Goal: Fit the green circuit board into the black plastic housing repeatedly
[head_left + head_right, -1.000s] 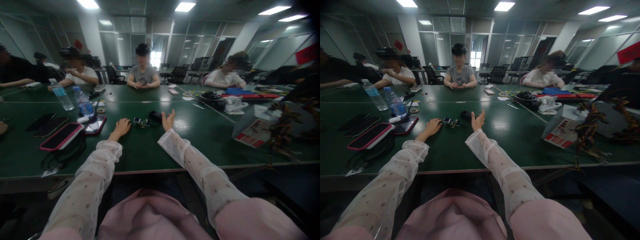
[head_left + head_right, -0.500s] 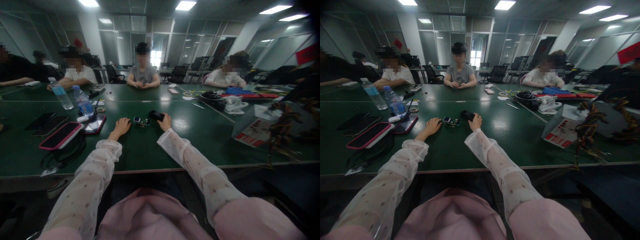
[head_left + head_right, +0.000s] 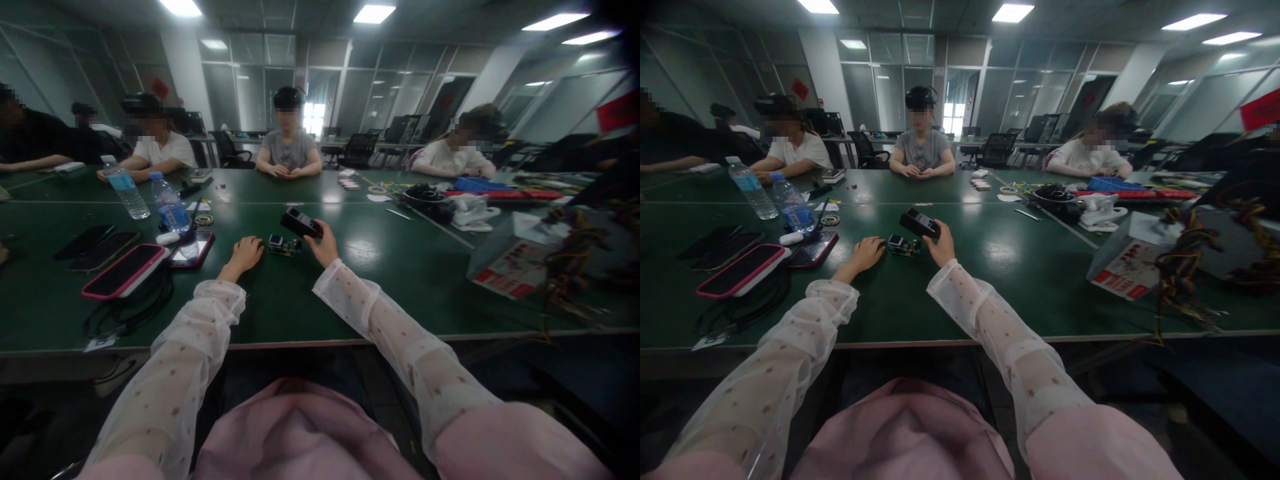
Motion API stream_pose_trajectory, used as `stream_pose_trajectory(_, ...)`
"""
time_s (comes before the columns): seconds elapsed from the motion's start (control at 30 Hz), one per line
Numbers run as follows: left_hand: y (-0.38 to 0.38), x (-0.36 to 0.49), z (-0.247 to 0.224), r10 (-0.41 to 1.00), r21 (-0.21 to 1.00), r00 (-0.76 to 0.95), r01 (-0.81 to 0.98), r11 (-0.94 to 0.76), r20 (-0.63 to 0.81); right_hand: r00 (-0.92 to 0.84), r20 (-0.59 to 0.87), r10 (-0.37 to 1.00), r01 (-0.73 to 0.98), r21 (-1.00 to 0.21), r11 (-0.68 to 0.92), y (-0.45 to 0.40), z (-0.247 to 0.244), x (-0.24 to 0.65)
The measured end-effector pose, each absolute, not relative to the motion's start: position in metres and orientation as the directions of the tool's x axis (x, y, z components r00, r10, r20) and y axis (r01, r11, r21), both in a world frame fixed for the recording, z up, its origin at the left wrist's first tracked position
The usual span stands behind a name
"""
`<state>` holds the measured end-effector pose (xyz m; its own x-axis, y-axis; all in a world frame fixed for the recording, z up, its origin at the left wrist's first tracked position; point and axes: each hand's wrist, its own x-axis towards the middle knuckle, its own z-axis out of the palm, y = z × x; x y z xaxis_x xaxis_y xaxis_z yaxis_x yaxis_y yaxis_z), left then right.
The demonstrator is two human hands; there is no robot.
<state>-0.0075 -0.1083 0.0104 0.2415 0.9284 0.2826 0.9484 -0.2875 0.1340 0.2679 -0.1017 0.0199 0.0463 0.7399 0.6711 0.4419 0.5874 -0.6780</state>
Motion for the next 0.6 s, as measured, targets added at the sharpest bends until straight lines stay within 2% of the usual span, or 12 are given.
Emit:
stream_pose_trajectory(0.17, -0.108, -0.007, 0.010, 0.933, 0.145, 0.226, 0.951, -0.274, 0.280, -0.123, 0.641, 0.757, 0.404, -0.664, 0.629, -0.118, 0.027, 0.250)
stream_pose_trajectory(0.47, -0.106, -0.008, 0.009, 0.930, 0.139, 0.230, 0.950, -0.278, 0.286, -0.242, 0.613, 0.752, 0.404, -0.641, 0.653, -0.117, 0.025, 0.256)
stream_pose_trajectory(0.6, -0.107, -0.008, 0.010, 0.926, 0.138, 0.241, 0.947, -0.290, 0.291, -0.317, 0.539, 0.781, 0.456, -0.635, 0.623, -0.112, 0.016, 0.258)
